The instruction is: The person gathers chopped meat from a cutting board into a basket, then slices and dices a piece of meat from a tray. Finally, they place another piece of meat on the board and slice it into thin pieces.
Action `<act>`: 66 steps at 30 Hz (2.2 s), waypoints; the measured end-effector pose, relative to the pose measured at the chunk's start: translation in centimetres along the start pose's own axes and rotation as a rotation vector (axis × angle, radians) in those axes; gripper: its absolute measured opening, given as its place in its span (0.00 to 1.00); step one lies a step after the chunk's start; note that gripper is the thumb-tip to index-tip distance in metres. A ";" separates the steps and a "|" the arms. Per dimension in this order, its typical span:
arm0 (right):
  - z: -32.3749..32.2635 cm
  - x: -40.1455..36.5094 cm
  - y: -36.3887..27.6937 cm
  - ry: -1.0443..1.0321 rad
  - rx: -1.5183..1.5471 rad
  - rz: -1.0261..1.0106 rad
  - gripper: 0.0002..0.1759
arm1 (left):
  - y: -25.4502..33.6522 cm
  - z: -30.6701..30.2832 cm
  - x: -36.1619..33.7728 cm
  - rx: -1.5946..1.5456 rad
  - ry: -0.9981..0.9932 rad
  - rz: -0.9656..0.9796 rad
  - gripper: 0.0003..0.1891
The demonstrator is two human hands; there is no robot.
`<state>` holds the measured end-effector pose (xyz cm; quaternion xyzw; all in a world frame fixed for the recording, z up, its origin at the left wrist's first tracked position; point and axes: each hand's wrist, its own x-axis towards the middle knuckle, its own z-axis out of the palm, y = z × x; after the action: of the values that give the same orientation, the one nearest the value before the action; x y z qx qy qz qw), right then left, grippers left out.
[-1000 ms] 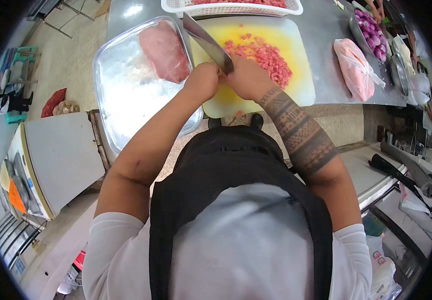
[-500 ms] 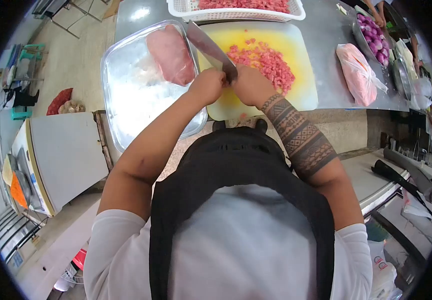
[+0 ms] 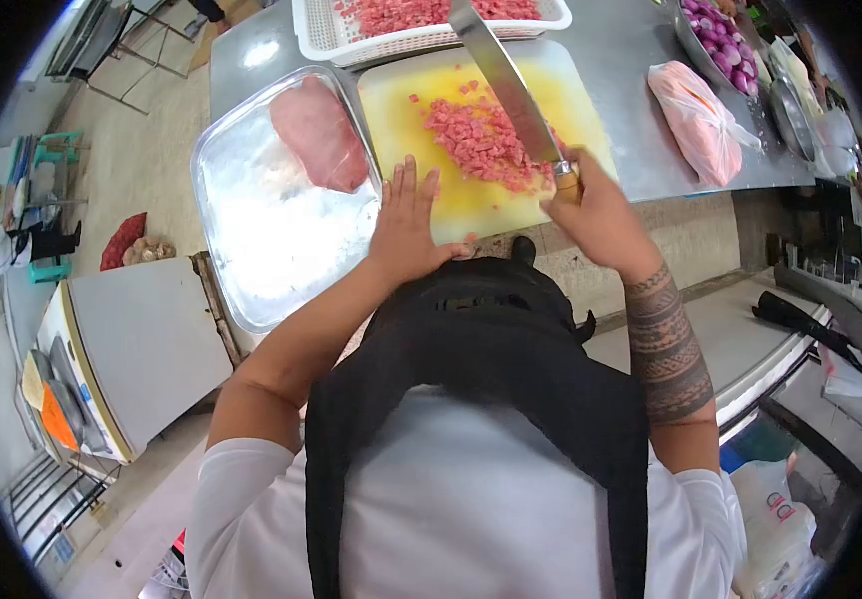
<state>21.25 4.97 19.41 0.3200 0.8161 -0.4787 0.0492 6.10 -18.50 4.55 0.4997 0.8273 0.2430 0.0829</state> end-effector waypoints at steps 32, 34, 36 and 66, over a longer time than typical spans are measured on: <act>0.8 -11.7 12.6 0.471 0.030 -0.053 0.33 | -9.7 1.2 15.1 0.103 0.087 -0.008 0.48; 2.8 -11.8 13.1 0.520 0.342 0.040 0.35 | -9.1 1.7 16.5 0.122 0.066 -0.083 0.48; 3.9 -10.8 13.6 0.539 0.380 0.141 0.34 | -8.1 3.0 18.4 0.079 0.053 -0.075 0.48; 1.9 -2.1 20.9 0.065 1.320 0.155 0.23 | -0.7 -0.2 21.3 -0.292 -0.479 0.514 0.31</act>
<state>34.36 9.43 3.54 0.3551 0.3275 -0.8631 -0.1476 -4.89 -0.39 6.66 0.7163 0.5889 0.2474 0.2808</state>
